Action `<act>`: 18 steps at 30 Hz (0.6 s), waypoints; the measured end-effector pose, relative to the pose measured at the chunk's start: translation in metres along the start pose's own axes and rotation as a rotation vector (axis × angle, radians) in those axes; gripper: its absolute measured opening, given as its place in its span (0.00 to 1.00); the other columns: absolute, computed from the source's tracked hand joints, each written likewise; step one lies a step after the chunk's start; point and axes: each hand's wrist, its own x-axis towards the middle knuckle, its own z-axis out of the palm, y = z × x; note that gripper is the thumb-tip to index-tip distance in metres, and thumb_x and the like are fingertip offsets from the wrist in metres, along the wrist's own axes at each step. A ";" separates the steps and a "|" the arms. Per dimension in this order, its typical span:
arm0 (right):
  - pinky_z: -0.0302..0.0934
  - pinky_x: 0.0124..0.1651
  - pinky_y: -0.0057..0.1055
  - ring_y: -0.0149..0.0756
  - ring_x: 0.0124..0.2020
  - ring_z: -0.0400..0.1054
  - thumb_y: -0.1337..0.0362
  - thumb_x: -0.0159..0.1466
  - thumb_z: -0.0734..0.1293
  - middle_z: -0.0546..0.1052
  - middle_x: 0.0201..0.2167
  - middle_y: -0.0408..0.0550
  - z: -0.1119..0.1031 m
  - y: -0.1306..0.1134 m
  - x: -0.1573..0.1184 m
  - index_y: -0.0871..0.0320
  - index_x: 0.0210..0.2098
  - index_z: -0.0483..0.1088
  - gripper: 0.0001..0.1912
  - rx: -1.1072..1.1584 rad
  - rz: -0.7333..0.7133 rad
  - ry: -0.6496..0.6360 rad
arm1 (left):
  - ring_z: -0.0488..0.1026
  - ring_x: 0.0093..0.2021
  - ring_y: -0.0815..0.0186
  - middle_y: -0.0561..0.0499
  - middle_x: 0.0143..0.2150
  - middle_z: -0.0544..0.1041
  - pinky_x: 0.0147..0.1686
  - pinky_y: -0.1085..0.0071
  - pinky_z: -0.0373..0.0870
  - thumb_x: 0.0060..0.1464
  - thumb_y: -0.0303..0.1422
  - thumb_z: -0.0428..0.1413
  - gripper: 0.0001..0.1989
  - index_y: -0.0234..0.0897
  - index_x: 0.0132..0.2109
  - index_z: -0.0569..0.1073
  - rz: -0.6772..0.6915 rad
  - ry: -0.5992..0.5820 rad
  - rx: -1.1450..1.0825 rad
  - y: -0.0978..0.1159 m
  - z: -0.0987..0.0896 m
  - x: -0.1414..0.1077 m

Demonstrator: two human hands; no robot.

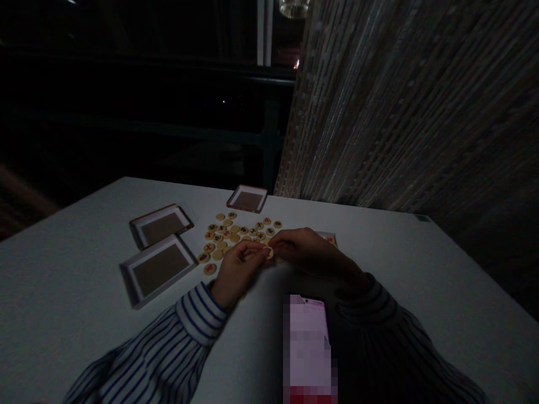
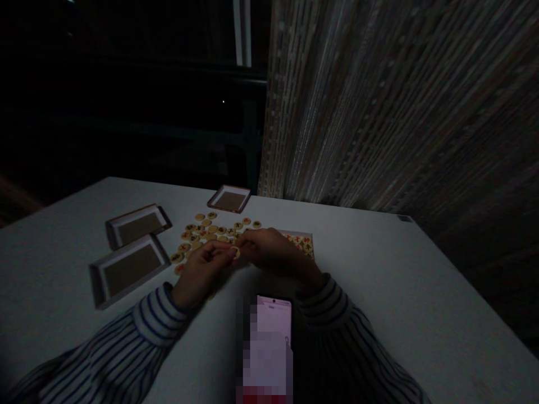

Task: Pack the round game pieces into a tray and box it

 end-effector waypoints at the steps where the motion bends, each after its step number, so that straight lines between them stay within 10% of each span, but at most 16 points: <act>1: 0.56 0.32 0.25 0.29 0.29 0.67 0.67 0.58 0.61 0.76 0.29 0.43 0.000 0.001 0.000 0.57 0.37 0.73 0.10 -0.003 -0.004 -0.002 | 0.72 0.25 0.71 0.53 0.24 0.76 0.29 0.76 0.68 0.39 0.36 0.64 0.14 0.32 0.31 0.70 0.000 0.002 -0.008 -0.001 0.000 0.000; 18: 0.55 0.34 0.25 0.29 0.31 0.67 0.66 0.60 0.61 0.76 0.30 0.43 -0.006 -0.007 -0.003 0.56 0.41 0.73 0.12 -0.068 -0.044 0.050 | 0.73 0.30 0.72 0.50 0.32 0.78 0.33 0.77 0.68 0.43 0.35 0.62 0.14 0.34 0.39 0.76 0.026 -0.022 -0.081 -0.003 -0.003 0.002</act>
